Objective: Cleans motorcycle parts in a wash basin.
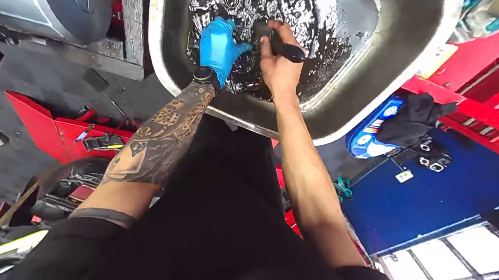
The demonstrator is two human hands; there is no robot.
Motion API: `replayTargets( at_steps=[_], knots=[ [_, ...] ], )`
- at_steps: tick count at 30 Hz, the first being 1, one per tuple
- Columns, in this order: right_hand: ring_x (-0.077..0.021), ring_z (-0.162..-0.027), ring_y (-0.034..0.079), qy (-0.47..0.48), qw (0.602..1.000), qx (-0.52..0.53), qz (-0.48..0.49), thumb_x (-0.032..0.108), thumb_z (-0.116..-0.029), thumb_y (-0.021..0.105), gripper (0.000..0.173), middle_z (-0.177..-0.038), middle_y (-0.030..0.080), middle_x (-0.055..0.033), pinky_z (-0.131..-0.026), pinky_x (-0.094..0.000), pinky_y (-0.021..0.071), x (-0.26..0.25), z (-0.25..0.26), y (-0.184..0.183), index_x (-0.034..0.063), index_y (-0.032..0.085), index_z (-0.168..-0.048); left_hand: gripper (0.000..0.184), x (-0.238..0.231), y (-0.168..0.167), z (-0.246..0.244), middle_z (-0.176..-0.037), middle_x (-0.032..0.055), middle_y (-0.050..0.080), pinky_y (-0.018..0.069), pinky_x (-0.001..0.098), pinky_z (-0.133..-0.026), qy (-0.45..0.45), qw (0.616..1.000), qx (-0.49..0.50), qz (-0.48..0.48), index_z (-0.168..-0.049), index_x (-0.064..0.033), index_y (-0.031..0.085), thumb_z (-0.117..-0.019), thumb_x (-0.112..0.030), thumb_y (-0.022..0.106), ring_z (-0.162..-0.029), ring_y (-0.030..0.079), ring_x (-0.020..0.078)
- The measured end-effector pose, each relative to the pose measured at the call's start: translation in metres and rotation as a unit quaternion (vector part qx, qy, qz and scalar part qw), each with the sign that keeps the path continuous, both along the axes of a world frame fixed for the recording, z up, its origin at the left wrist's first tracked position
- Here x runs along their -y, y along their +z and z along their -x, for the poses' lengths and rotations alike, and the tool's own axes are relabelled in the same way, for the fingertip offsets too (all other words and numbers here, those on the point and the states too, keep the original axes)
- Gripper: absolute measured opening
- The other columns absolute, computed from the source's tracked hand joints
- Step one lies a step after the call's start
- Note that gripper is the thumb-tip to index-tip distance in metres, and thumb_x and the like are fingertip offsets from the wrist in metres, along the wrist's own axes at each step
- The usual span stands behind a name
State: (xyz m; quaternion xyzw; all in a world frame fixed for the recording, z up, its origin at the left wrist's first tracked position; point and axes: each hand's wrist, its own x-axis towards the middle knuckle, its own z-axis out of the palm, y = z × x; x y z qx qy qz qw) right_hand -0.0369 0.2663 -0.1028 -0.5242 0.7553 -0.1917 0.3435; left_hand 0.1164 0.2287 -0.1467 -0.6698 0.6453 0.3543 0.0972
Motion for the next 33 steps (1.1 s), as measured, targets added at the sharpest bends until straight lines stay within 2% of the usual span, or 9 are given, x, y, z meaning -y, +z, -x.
replayTargets(
  at_steps=[2,7,11,15,18,21,24,29,33],
  knots=[
    [-0.0117,-0.088,0.072,-0.015,0.999,0.006,0.039,0.017,-0.0941,0.066,0.029,-0.102,0.076,-0.0035,-0.08,-0.0346,0.0603,0.009,0.005,0.004,0.0108,0.071,-0.122,0.073,-0.003,0.005,0.002,-0.136,0.0194,0.062,0.0471,0.0529,-0.108,0.008,1.0,-0.011,0.011,-0.132,-0.0105,0.067,-0.0788,-0.059,0.079,-0.128,0.058,0.037],
    [-0.0138,-0.102,0.071,-0.007,0.998,0.032,0.058,0.015,-0.0923,0.065,0.032,-0.111,0.075,-0.0061,-0.09,-0.0338,0.0586,0.006,0.002,-0.01,0.01,0.072,-0.124,0.047,-0.001,-0.003,-0.01,-0.144,0.0165,0.059,0.0412,0.05,-0.115,-0.151,0.978,-0.138,0.041,-0.142,-0.0101,0.061,-0.0952,-0.014,0.065,-0.136,0.053,0.0353],
    [-0.0127,-0.093,0.072,-0.069,0.992,0.071,0.078,0.012,-0.0929,0.066,0.027,-0.104,0.075,-0.0068,-0.082,-0.0332,0.0605,-0.022,-0.018,-0.039,0.0065,0.072,-0.118,0.027,0.005,-0.016,-0.01,-0.128,0.0206,0.067,0.0467,0.0516,-0.109,-0.208,0.966,-0.142,0.055,-0.122,-0.0065,0.071,-0.1007,-0.014,0.057,-0.124,0.062,0.039],
    [-0.0122,-0.089,0.072,-0.077,0.995,0.063,-0.011,0.014,-0.0886,0.067,0.028,-0.099,0.076,-0.0045,-0.081,-0.036,0.0593,-0.03,-0.01,-0.027,0.01,0.074,-0.115,0.027,0.016,-0.014,-0.016,-0.121,0.0206,0.07,0.0489,0.0505,-0.106,-0.231,0.96,-0.155,0.038,-0.119,-0.0072,0.074,-0.1024,-0.02,0.058,-0.118,0.065,0.0375],
    [-0.011,-0.09,0.072,-0.104,0.993,0.05,0.031,0.012,-0.0916,0.065,0.031,-0.104,0.075,-0.0047,-0.081,-0.0333,0.0599,-0.013,-0.009,-0.016,0.0086,0.071,-0.122,0.026,0.022,-0.015,-0.014,-0.118,0.0218,0.07,0.0511,0.0532,-0.102,-0.227,0.961,-0.154,0.041,-0.115,-0.0066,0.075,-0.1014,-0.024,0.06,-0.115,0.067,0.0387],
    [-0.0129,-0.091,0.073,-0.08,0.994,0.056,0.043,0.012,-0.0923,0.066,0.029,-0.104,0.076,-0.0063,-0.082,-0.0351,0.0608,-0.036,-0.021,-0.035,0.0076,0.072,-0.121,0.028,0.024,-0.009,-0.011,-0.122,0.0222,0.069,0.0506,0.0549,-0.102,-0.226,0.966,-0.128,0.007,-0.118,-0.0059,0.074,-0.1016,-0.023,0.06,-0.115,0.067,0.0392],
    [-0.0149,-0.092,0.073,-0.071,0.997,0.032,-0.024,0.013,-0.0894,0.067,0.028,-0.103,0.077,-0.0057,-0.083,-0.0389,0.0593,-0.04,-0.015,-0.022,0.01,0.074,-0.117,0.029,0.026,0.0,-0.005,-0.127,0.0209,0.067,0.0503,0.0572,-0.102,-0.22,0.971,-0.091,-0.035,-0.123,-0.0083,0.073,-0.1027,-0.024,0.059,-0.118,0.065,0.0396],
    [-0.0144,-0.091,0.073,-0.088,0.993,0.038,0.062,0.011,-0.0926,0.066,0.028,-0.103,0.076,-0.0076,-0.082,-0.0338,0.061,-0.031,-0.029,-0.027,0.0054,0.072,-0.119,0.031,0.019,0.01,-0.006,-0.129,0.024,0.065,0.0512,0.0623,-0.098,-0.246,0.966,-0.053,-0.057,-0.127,-0.0072,0.07,-0.1039,-0.01,0.049,-0.117,0.065,0.0446],
    [-0.0191,-0.085,0.073,-0.053,0.996,0.02,-0.069,0.015,-0.0858,0.068,0.026,-0.094,0.076,-0.0062,-0.077,-0.0442,0.0597,-0.049,-0.025,-0.024,0.0108,0.074,-0.111,0.029,0.019,0.009,-0.005,-0.126,0.0242,0.066,0.0524,0.0622,-0.095,-0.262,0.963,-0.044,-0.042,-0.124,-0.0057,0.07,-0.105,-0.01,0.048,-0.114,0.066,0.0449]
  ],
)
